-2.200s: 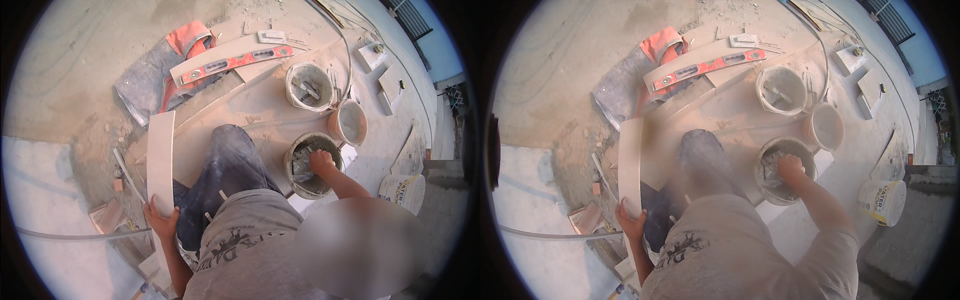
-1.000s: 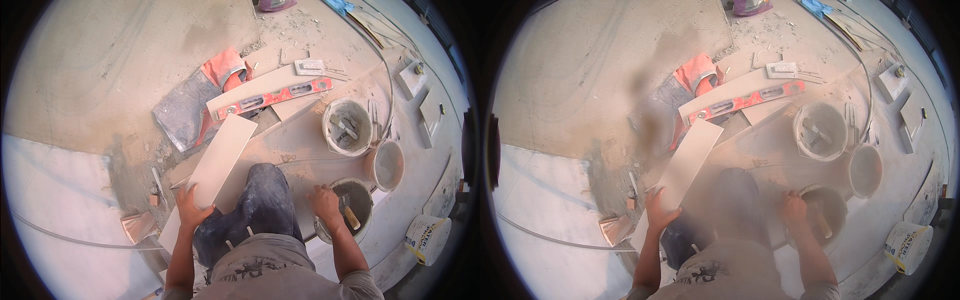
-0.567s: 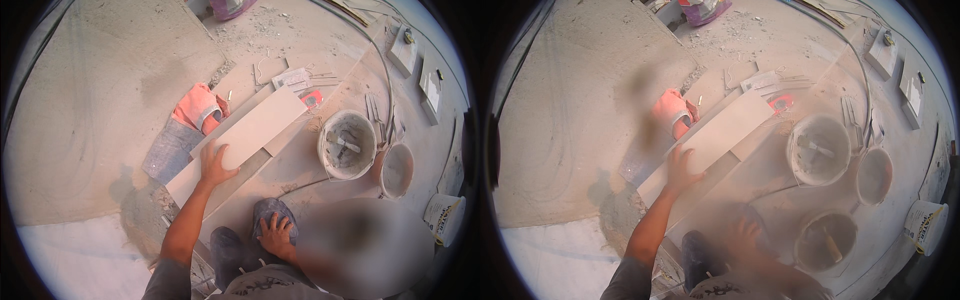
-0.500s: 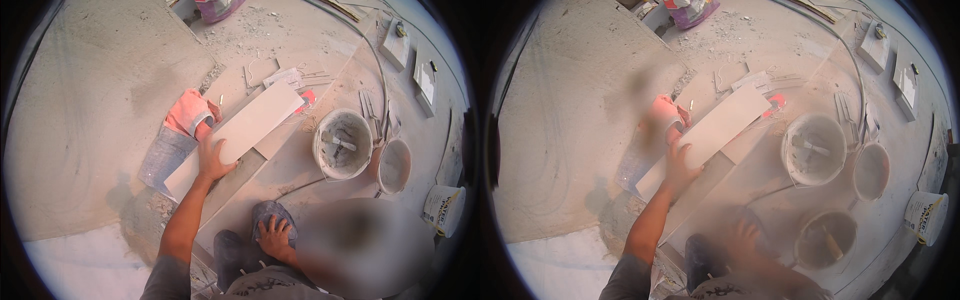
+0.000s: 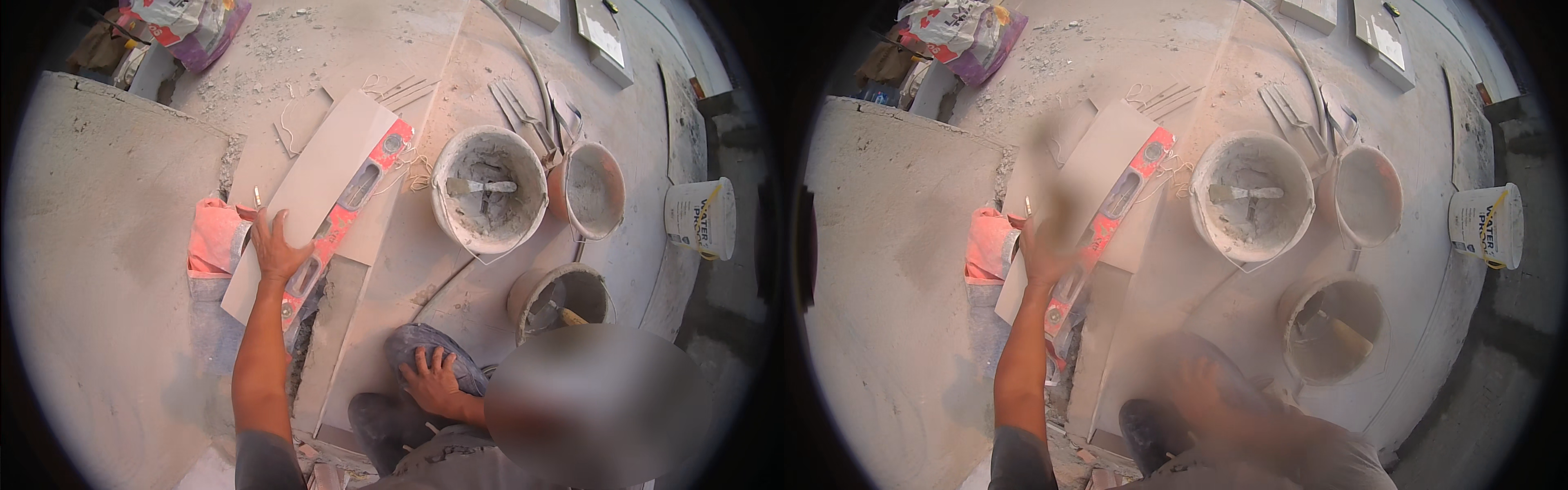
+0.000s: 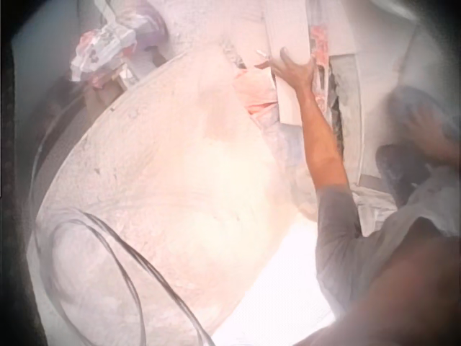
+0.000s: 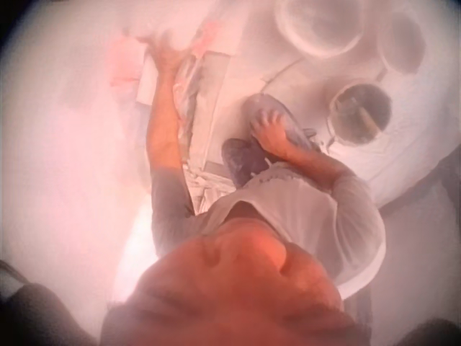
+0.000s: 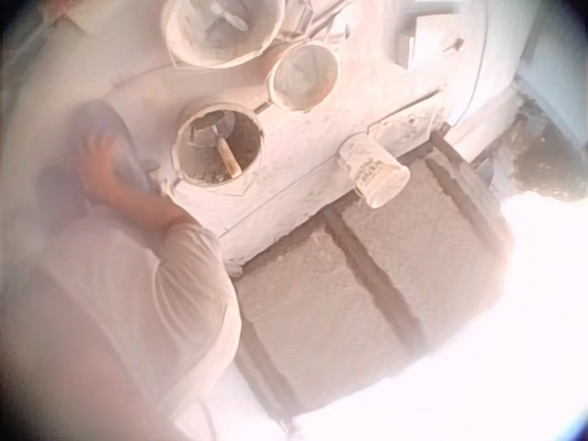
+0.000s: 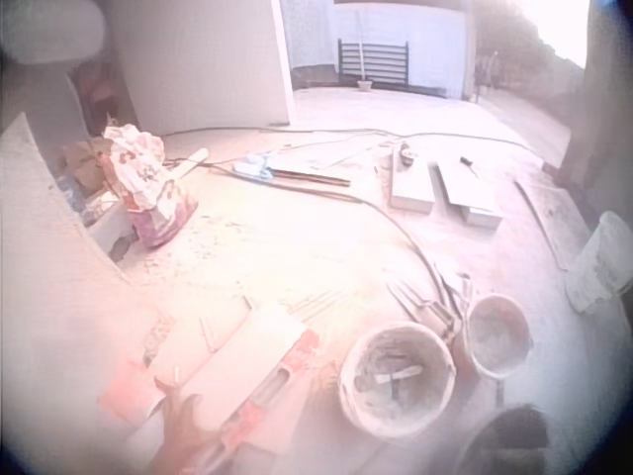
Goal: The person mixes adhesive in a bucket using a trowel, then scoops and spreads the adhesive onto a rectangular tile. The person sits on the floor during the process and handles multiple tiles and buckets.
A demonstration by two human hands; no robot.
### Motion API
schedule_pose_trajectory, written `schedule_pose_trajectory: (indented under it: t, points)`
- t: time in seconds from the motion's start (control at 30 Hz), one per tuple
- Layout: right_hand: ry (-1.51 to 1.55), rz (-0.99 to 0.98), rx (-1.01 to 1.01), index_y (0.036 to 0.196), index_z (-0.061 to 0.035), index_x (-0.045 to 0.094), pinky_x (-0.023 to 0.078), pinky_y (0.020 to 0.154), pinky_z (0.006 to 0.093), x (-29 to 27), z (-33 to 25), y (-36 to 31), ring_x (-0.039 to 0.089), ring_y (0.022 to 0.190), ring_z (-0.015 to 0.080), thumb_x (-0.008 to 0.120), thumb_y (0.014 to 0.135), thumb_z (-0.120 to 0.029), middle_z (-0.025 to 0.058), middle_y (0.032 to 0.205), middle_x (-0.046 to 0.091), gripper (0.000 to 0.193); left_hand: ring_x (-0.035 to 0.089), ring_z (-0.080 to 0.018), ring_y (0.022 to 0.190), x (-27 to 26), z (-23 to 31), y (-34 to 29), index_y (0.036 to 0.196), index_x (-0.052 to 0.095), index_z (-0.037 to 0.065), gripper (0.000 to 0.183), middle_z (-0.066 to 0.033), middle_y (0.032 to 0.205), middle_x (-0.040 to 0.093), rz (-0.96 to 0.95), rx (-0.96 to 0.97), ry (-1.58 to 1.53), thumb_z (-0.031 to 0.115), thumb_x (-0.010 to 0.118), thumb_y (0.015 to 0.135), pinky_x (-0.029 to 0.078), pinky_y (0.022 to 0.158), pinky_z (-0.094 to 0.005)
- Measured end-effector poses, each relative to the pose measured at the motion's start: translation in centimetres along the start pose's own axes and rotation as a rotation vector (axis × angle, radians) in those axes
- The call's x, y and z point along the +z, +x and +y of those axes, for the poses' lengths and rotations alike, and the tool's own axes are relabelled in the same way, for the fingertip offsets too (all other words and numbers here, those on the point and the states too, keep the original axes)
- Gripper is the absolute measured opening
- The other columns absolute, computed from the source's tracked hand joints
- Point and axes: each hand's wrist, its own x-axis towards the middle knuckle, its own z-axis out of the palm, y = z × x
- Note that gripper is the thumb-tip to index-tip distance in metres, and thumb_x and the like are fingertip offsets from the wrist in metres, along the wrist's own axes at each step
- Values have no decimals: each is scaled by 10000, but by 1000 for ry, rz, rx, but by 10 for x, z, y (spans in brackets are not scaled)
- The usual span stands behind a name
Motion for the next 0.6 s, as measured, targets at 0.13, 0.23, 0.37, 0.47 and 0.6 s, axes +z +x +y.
schedule_pose_trajectory:
  t: [0.13, 0.23, 0.37, 0.47, 0.6]
  points:
    - [-12, 34, 0, 1389, -191, 516, 345, 908, 768, 5, 3, 0, 347, 1250, 627, 599, 918, -436, 307, 1456, 354, 537, 331, -456, 1350, -2, 2, -1, 1358, 472, 108, 907, -253, 1429, 349, -31, -41, -3, 324, 889, 582, 308, 1112, -546]
    - [25, 45, -38, 1390, -195, 522, 354, 904, 756, 0, 10, 1, 369, 1246, 609, 603, 916, -448, 296, 1456, 353, 543, 323, -458, 1368, -2, 1, 1, 1378, 452, 108, 935, -262, 1457, 334, -86, -70, 13, 314, 900, 584, 302, 1126, -546]
    - [50, -6, -17, 1405, -209, 514, 357, 904, 751, -13, 14, 0, 385, 1238, 602, 602, 920, -456, 283, 1455, 363, 552, 326, -456, 1375, -1, 1, 2, 1403, 426, 99, 970, -264, 1470, 332, -93, -78, 32, 322, 912, 593, 307, 1131, -538]
    - [104, -56, -37, 1408, -209, 517, 379, 933, 702, -27, 21, -1, 399, 1249, 580, 597, 931, -455, 264, 1465, 373, 542, 349, -441, 1364, 0, 0, 0, 1401, 419, 83, 966, -243, 1449, 367, -80, -69, 44, 325, 915, 609, 325, 1121, -527]
    - [560, -40, -188, 1318, -136, 598, 443, 967, 536, -61, 75, -19, 507, 1214, 461, 615, 944, -412, 230, 1378, 504, 465, 334, -437, 1387, 0, -2, -1, 1433, 392, 61, 984, -246, 1482, 350, -120, -84, 7, 328, 905, 637, 311, 1139, -512]
